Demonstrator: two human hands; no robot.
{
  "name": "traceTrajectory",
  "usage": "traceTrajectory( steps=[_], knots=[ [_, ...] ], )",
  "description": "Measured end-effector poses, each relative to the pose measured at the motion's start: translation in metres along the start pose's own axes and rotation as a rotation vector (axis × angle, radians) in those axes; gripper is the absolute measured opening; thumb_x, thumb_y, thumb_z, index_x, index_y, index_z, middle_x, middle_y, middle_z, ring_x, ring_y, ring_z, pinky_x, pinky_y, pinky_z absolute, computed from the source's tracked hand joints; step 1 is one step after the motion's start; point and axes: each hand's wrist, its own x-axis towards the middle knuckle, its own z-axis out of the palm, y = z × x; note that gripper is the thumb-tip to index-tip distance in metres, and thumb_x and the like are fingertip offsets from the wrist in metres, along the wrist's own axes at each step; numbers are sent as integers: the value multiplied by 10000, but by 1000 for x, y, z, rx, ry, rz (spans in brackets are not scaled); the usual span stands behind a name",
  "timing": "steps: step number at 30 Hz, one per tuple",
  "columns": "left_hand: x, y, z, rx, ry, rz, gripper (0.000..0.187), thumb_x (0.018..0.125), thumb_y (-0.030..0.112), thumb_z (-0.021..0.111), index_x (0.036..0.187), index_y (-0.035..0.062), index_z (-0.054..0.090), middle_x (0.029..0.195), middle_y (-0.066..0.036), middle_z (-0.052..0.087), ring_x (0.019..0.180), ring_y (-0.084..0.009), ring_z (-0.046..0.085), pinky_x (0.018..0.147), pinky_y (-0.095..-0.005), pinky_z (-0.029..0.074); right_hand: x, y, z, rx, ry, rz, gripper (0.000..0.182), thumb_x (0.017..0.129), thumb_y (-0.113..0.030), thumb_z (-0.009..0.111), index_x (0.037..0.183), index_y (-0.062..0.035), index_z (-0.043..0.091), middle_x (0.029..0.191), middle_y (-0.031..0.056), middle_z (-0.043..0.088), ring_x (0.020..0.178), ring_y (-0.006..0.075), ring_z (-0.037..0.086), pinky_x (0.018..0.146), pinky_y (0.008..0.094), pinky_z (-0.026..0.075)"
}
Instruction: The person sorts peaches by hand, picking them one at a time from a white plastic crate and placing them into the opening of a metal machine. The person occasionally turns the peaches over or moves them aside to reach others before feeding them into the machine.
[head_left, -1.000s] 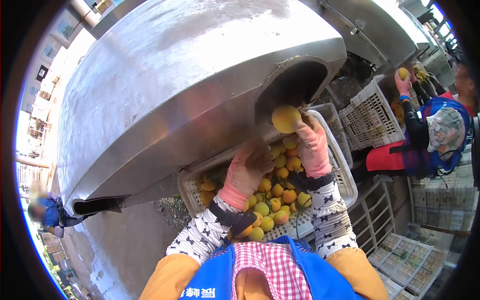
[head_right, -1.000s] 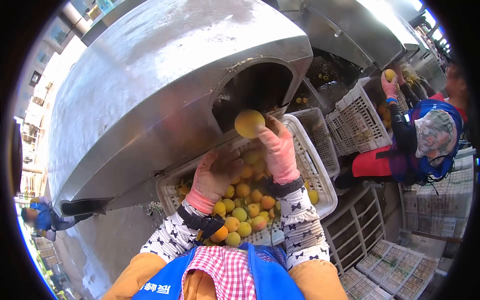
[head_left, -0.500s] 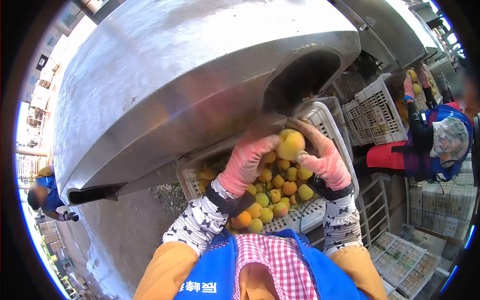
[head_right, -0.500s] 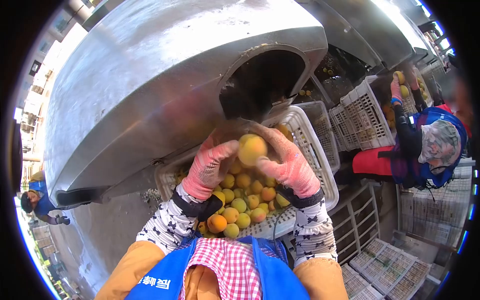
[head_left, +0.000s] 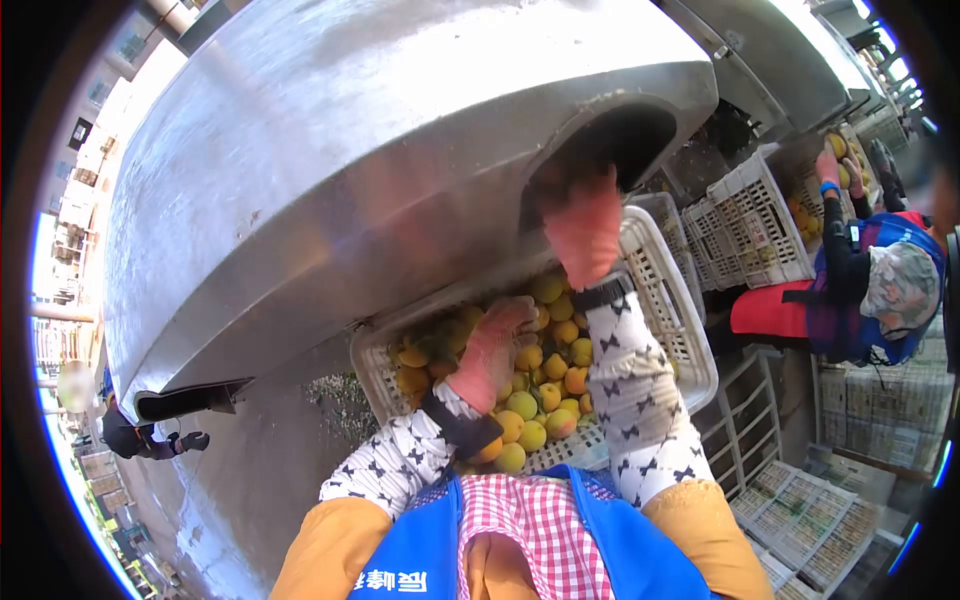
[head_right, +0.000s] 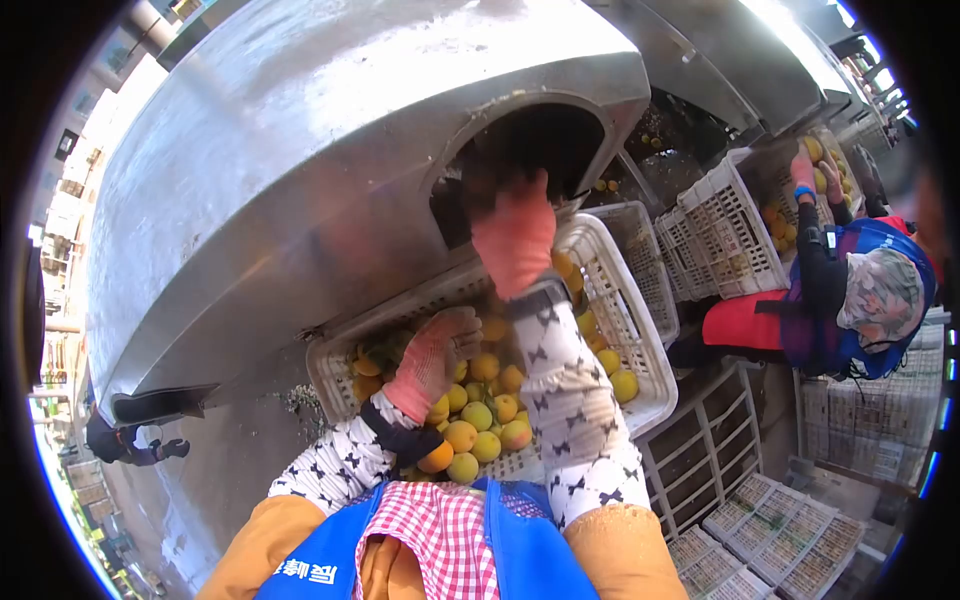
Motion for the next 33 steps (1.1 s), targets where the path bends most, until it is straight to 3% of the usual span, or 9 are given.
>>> traceTrajectory(
  steps=[5,7,11,13,15,17,19,23,33],
  knots=[
    [22,-15,-25,264,-44,55,522,905,297,685,1339,46,542,1182,-53,622,1090,-130,571,948,-323,459,30,-12,-79,975,-141,174,475,848,-63,720,1290,20,567,1105,124,658,912,198,656,827,296,541],
    [36,-15,-16,1027,-90,62,587,887,319,673,1374,42,499,1286,-122,591,1181,-224,565,1013,-343,434,19,2,-110,872,-140,296,428,903,-15,662,1320,15,569,1114,60,661,984,118,627,876,242,518],
    [87,-52,-2,1438,-131,257,655,863,352,665,1402,39,462,1378,-212,530,1240,-359,540,1047,-390,432,-46,104,-110,389,-385,442,345,914,-97,677,1244,-6,637,1131,98,691,952,162,655,863,279,518],
    [104,-54,14,1326,85,-102,722,833,405,674,1413,39,449,1427,-246,482,1298,-418,475,1084,-421,407,-75,105,-118,117,-592,527,310,914,-182,680,1166,-2,664,1017,148,723,891,214,687,830,312,522],
    [114,-73,12,1233,95,-190,784,812,475,693,1421,51,441,1420,-235,489,1303,-396,478,1094,-421,397,-93,108,-124,-53,-850,583,337,874,-196,700,1153,-8,676,1025,174,717,949,281,688,879,325,516],
    [128,-123,0,1396,470,168,800,802,519,707,1393,35,469,1362,-246,532,1266,-402,510,1062,-425,427,-116,122,-112,-94,-1085,626,435,837,-233,724,1208,-19,649,1088,189,700,996,321,677,897,361,518],
    [124,-108,23,1395,513,60,812,799,528,716,1387,23,472,1342,-253,544,1247,-401,526,1050,-424,437,-131,125,-94,-253,-1234,327,562,796,-290,747,1274,-35,597,1139,207,671,1060,345,648,918,402,511],
    [132,-109,23,1306,598,-39,859,780,556,742,1368,-10,476,1324,-269,549,1224,-387,547,1037,-426,442,-156,131,-58,-462,-1422,347,672,724,-353,792,1268,-28,568,1210,214,612,1119,393,599,947,444,497],
    [141,-132,-6,1065,526,309,880,743,509,803,1378,5,461,1355,-245,536,1259,-384,521,1074,-410,401,-88,68,-118,265,-670,331,741,604,-87,821,1297,-31,565,1207,142,533,1159,283,537,1029,372,440]
  ],
)
